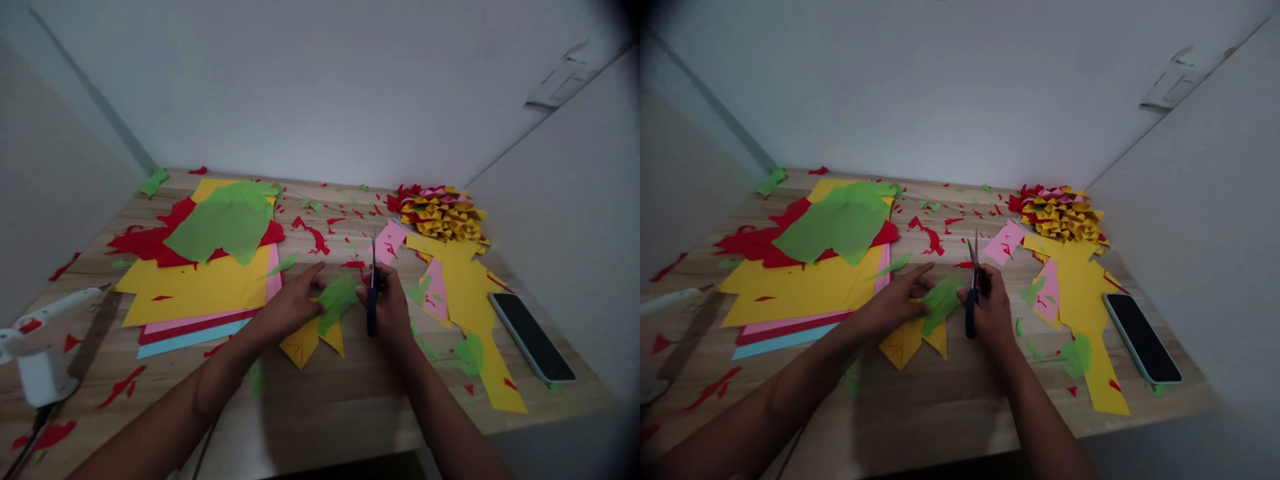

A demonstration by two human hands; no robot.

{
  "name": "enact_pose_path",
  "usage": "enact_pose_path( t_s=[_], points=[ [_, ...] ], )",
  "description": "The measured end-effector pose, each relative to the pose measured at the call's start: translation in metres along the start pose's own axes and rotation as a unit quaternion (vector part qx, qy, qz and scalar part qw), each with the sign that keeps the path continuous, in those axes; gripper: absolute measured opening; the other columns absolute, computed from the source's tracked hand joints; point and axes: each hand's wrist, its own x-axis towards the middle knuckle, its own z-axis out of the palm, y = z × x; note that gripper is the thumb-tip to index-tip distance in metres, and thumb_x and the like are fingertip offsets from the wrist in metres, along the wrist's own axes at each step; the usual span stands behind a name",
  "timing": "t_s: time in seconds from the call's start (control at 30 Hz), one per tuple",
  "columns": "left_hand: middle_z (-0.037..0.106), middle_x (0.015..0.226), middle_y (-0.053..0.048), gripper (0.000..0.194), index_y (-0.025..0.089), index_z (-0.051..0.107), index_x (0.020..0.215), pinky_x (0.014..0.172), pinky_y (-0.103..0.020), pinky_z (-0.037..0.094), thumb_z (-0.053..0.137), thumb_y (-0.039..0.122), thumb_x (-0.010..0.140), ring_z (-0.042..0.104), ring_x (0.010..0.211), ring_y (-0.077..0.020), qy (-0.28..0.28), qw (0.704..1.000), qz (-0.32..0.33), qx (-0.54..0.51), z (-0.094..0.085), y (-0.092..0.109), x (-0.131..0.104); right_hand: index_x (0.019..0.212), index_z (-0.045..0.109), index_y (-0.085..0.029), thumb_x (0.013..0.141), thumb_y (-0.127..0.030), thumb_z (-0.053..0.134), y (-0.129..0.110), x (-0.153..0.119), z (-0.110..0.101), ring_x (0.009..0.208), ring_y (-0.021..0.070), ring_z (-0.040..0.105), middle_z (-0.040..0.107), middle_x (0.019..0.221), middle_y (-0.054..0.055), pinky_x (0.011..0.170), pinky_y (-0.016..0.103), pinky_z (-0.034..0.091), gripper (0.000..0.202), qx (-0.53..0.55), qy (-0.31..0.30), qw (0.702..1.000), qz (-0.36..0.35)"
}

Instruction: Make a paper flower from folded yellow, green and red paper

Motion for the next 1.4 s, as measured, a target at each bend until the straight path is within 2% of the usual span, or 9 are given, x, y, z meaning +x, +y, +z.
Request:
enact_pose_path(
  t_s=[0.13,0.2,0.37,0.6,0.7,0.9,1.07,1.23,1.4],
  points=[
    [0.074,0.112,-0.012,0.043,0.015,0.068,0.117,0.088,-0.039,0.055,0.067,0.023,0.075,0.069,0.103,-0.0264,-0.040,0.982,-0.010,-0.185,-0.015,0.000,0.003,0.118,0.048,-0.026,0.081,-0.037,0.070,-0.005,0.003,-0.002,0.091,0.0210,0.056,0.057,0.103,0.003,0.087,0.039,0.046,0.045,0.022,-0.031,0.999,0.003],
    [0.077,0.098,-0.009,0.029,0.015,0.073,0.100,0.085,-0.038,0.056,0.071,0.032,0.076,0.072,0.091,-0.0238,-0.023,0.970,-0.010,-0.243,-0.023,0.001,0.003,0.118,0.048,-0.025,0.082,-0.036,0.069,-0.014,0.010,0.000,0.093,0.0212,0.057,0.057,0.104,0.003,0.088,0.039,0.046,0.043,0.035,-0.075,0.997,0.000],
    [0.077,0.089,-0.004,0.033,0.017,0.074,0.090,0.082,-0.032,0.056,0.077,0.045,0.074,0.071,0.082,-0.0190,0.076,0.951,0.026,-0.297,-0.036,0.007,-0.006,0.107,0.054,-0.025,0.079,-0.040,0.072,-0.044,0.033,0.015,0.094,0.0220,0.060,0.061,0.102,0.004,0.084,0.037,0.050,0.036,0.086,-0.229,0.970,-0.003],
    [0.076,0.089,-0.005,0.035,0.016,0.074,0.089,0.069,-0.027,0.056,0.076,0.048,0.073,0.068,0.076,-0.0172,0.146,0.953,0.056,-0.260,-0.044,0.005,-0.014,0.108,0.056,-0.028,0.079,-0.047,0.071,-0.045,0.025,0.032,0.094,0.0238,0.062,0.064,0.102,0.004,0.086,0.038,0.051,0.038,0.144,-0.277,0.950,-0.020],
    [0.077,0.094,-0.005,0.032,0.016,0.074,0.093,0.068,-0.026,0.055,0.074,0.042,0.075,0.068,0.077,-0.0171,0.156,0.960,0.054,-0.225,-0.043,0.005,-0.016,0.108,0.057,-0.028,0.080,-0.045,0.072,-0.039,0.017,0.034,0.091,0.0237,0.061,0.063,0.097,0.003,0.085,0.039,0.052,0.035,0.151,-0.282,0.947,-0.020],
    [0.075,0.082,-0.003,0.022,0.015,0.073,0.085,0.065,-0.025,0.054,0.073,0.036,0.077,0.066,0.071,-0.0155,0.170,0.965,0.059,-0.193,-0.040,0.005,-0.018,0.104,0.060,-0.027,0.076,-0.041,0.077,-0.044,0.012,0.041,0.085,0.0211,0.061,0.064,0.095,0.002,0.081,0.036,0.051,0.035,0.177,-0.254,0.951,-0.006],
    [0.077,0.092,-0.004,0.027,0.016,0.074,0.093,0.071,-0.027,0.055,0.074,0.038,0.076,0.067,0.077,-0.0169,0.171,0.960,0.061,-0.212,-0.040,0.005,-0.017,0.100,0.063,-0.026,0.072,-0.049,0.077,-0.049,0.010,0.045,0.072,0.0190,0.058,0.064,0.082,0.001,0.065,0.032,0.052,0.038,0.167,-0.218,0.961,0.042],
    [0.077,0.090,-0.004,0.031,0.016,0.075,0.091,0.070,-0.028,0.056,0.075,0.042,0.072,0.067,0.077,-0.0176,0.181,0.960,0.045,-0.211,-0.042,0.005,-0.016,0.099,0.065,-0.024,0.068,-0.049,0.080,-0.045,0.008,0.048,0.056,0.0130,0.049,0.056,0.076,-0.002,0.047,0.026,0.044,0.043,0.163,-0.198,0.963,0.082],
    [0.077,0.091,-0.005,0.032,0.016,0.076,0.089,0.070,-0.026,0.056,0.077,0.042,0.071,0.067,0.076,-0.0170,0.193,0.957,0.040,-0.213,-0.045,0.005,-0.016,0.102,0.061,-0.023,0.074,-0.046,0.078,-0.045,0.009,0.042,0.058,0.0135,0.049,0.052,0.072,-0.004,0.051,0.027,0.043,0.040,0.148,-0.176,0.970,0.082]
  ],
)
